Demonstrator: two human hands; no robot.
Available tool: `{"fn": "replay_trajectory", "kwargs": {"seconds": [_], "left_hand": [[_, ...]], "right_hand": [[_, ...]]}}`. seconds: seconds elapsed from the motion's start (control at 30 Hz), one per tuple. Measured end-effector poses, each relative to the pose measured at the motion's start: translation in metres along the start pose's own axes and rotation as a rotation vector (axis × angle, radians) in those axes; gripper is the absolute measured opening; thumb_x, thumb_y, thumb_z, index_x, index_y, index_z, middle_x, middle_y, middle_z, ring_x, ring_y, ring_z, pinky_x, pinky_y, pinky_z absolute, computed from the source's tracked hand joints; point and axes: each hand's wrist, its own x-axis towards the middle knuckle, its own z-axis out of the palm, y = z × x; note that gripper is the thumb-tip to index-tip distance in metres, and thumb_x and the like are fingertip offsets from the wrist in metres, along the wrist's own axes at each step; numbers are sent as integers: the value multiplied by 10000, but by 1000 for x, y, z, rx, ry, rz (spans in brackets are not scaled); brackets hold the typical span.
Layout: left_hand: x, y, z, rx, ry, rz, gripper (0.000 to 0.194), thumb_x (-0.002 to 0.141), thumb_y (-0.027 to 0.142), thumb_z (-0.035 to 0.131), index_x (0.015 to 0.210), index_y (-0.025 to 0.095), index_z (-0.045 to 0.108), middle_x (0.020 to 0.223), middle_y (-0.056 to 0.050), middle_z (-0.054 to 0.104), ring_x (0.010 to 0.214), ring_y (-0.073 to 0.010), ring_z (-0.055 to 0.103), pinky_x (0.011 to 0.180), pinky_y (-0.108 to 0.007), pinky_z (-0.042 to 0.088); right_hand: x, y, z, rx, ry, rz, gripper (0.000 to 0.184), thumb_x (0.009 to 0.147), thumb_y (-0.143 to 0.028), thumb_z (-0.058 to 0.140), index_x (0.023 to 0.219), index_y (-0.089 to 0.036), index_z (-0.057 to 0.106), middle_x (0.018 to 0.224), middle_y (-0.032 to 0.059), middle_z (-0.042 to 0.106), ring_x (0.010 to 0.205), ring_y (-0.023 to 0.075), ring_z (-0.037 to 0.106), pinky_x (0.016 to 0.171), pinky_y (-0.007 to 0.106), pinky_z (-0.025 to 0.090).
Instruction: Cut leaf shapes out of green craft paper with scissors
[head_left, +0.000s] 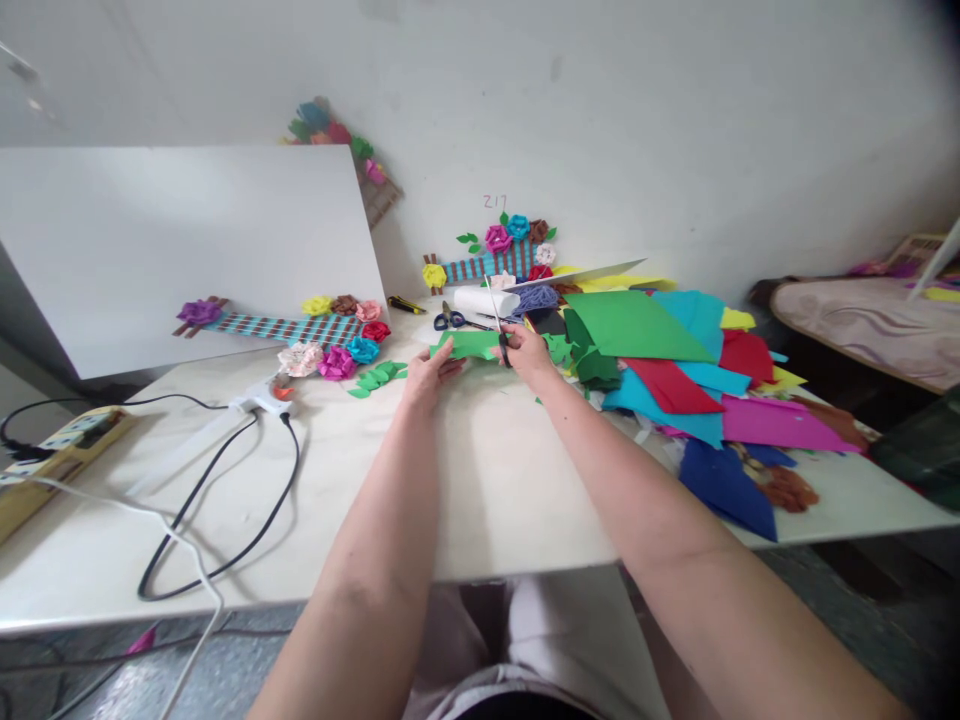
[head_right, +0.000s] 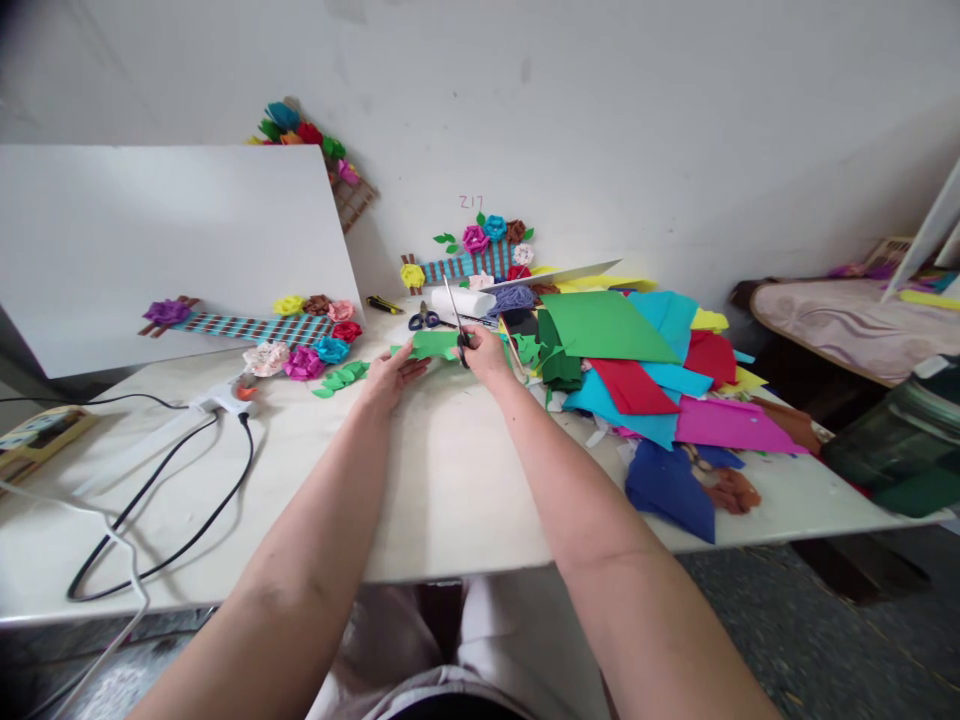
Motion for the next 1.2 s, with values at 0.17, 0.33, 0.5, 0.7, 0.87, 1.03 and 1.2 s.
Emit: {"fn": "replay_trajectory", "kwargs": {"seconds": [0.17, 0.33, 0.5, 0.7, 0.87, 1.03, 1.2], "left_hand": [[0, -1, -1, 137, -84, 76, 487, 540, 423, 827, 876, 127, 637, 842, -73, 697, 763, -180, 690, 746, -295, 533], [1, -4, -2, 223, -67, 93, 475, 565, 503, 788, 804, 120, 640, 737, -66, 692, 668, -161, 676, 659, -268, 532], [5, -6, -3, 241, -20, 53, 403, 626, 473, 766, 735, 126, 592, 650, -76, 681, 585, -164, 659, 589, -272, 531], [6, -7, 0, 265, -22, 42, 390, 633, 461, 764, 731, 113, 617, 634, -74, 673, 588, -163, 658, 619, -278, 530], [-3, -5, 3, 276, -138, 29, 510, 471, 370, 859, 875, 128, 664, 704, -43, 693, 674, -169, 663, 696, -275, 506], [-7, -3, 6, 521, -83, 73, 444, 439, 313, 870, 814, 142, 701, 589, 2, 636, 610, -149, 597, 609, -233, 433], [-9, -1, 12, 637, -33, 129, 306, 445, 257, 860, 680, 151, 695, 580, -4, 626, 583, -139, 548, 578, -230, 400]], "right_hand": [[1, -5, -6, 86, 36, 38, 436, 530, -244, 759, 933, -153, 616, 557, -79, 546, 489, 77, 500, 495, 213, 441], [4, -3, -9, 107, 66, 52, 444, 530, -232, 756, 942, -147, 616, 555, -82, 539, 500, 75, 495, 498, 209, 432], [4, -7, -12, 112, 107, 103, 412, 529, -231, 763, 912, -164, 626, 556, -85, 537, 512, 69, 491, 481, 182, 390], [2, -10, -18, 178, 165, 244, 396, 571, -304, 752, 929, -182, 631, 569, -62, 575, 522, 90, 551, 384, 157, 204], [1, -10, -17, 313, 176, 252, 352, 553, -248, 768, 859, -175, 610, 546, -61, 567, 514, 93, 563, 347, 165, 144], [-1, -13, -16, 258, 199, 242, 309, 574, -277, 745, 834, -165, 621, 516, -50, 564, 485, 92, 540, 352, 172, 150], [3, -13, -19, 199, 297, 164, 255, 605, -312, 711, 780, -154, 614, 493, -48, 544, 487, 97, 537, 410, 184, 316]]}}
